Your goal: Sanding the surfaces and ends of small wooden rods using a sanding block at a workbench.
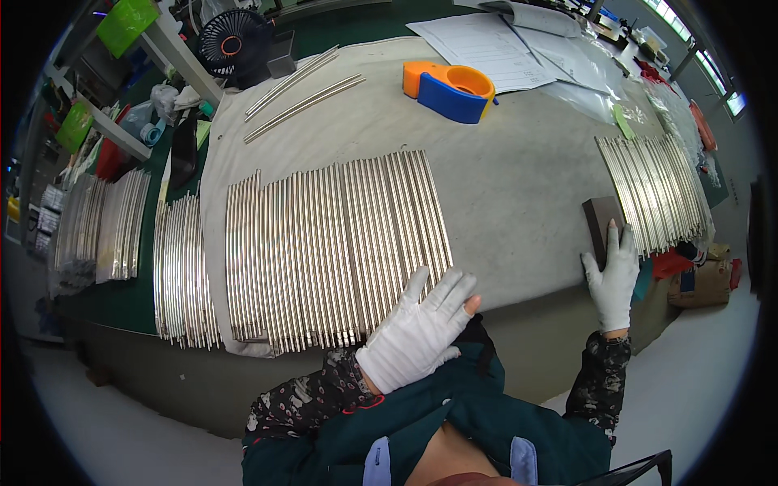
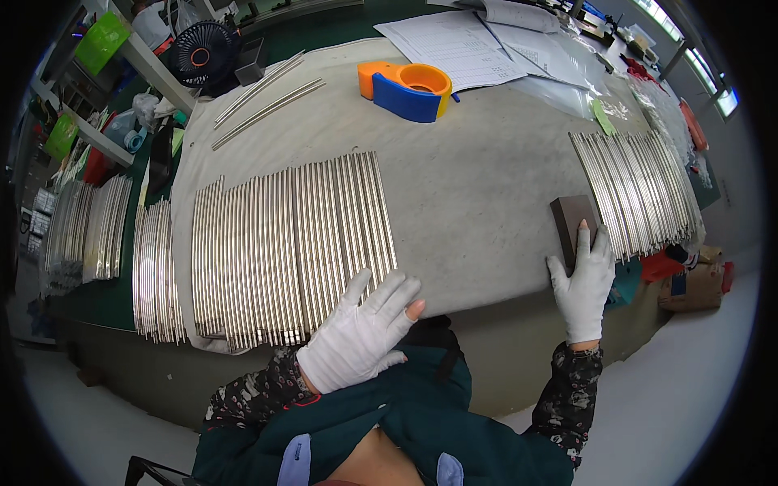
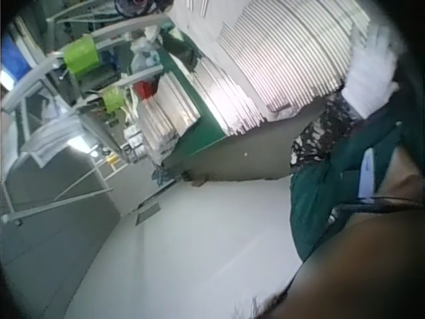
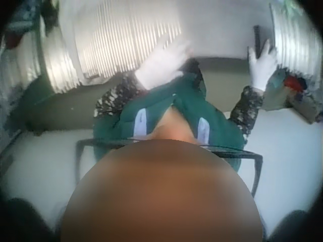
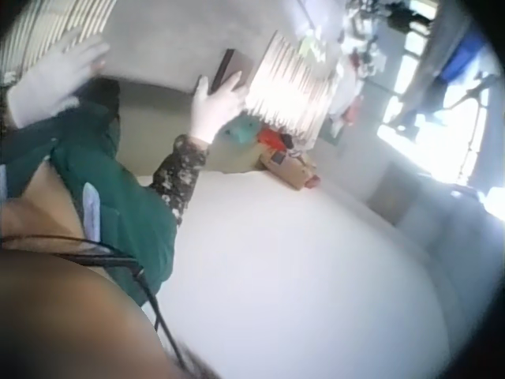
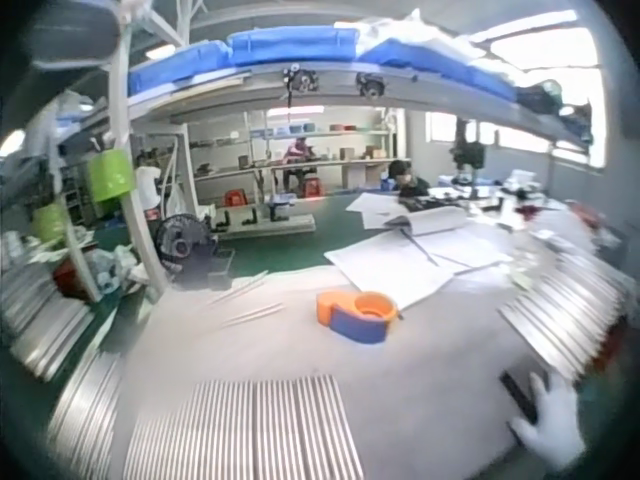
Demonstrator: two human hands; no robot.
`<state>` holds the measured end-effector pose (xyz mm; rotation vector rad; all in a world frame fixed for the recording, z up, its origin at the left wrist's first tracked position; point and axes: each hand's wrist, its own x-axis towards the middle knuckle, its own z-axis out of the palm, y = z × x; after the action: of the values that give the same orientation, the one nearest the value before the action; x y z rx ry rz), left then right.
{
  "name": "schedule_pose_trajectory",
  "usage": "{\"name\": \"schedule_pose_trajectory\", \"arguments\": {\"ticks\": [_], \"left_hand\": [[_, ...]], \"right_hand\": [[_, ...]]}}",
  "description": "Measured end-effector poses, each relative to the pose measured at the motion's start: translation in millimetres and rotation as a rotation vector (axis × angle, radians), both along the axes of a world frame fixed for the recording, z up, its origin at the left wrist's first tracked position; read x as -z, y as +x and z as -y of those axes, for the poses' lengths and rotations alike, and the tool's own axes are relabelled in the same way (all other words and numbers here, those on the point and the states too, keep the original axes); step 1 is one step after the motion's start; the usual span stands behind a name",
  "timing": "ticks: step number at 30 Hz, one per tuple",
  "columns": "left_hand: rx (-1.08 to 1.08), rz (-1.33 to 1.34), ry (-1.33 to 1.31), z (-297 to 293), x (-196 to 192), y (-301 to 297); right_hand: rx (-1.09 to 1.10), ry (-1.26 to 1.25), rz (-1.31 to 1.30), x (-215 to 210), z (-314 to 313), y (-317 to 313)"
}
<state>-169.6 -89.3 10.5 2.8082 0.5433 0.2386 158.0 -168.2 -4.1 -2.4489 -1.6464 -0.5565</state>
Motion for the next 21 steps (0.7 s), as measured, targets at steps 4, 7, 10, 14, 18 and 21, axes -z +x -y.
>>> {"name": "schedule_pose_trajectory", "arguments": {"ticks": [4, 7, 10, 14, 18, 21], "left_hand": [[0.001, 0.006, 0.004, -1.9, 0.2, 2.6], [0.140, 0.048, 0.038, 0.3, 3.3, -4.0], [0.218, 0.133, 0.066, 8.1, 9.4, -19.2], [0.099, 0.217, 0.138, 10.9, 3.0, -34.8], [0.107, 0.261, 0.149, 14.8, 0.0, -34.2], [0.093, 0.296, 0.223, 16.7, -2.4, -32.3]], "right_hand": [[-0.015, 0.005, -0.003, -2.0, -1.9, -0.6], [0.006, -0.003, -0.159, -10.6, -5.1, 6.0], [-0.130, 0.213, -0.017, -14.6, -12.9, 12.8], [-0.342, 0.161, -0.090, -39.7, -65.4, -20.2], [-0.387, 0.251, -0.012, -47.0, -145.6, -8.4], [-0.189, 0.282, 0.315, -62.5, -186.1, 6.8]]}}
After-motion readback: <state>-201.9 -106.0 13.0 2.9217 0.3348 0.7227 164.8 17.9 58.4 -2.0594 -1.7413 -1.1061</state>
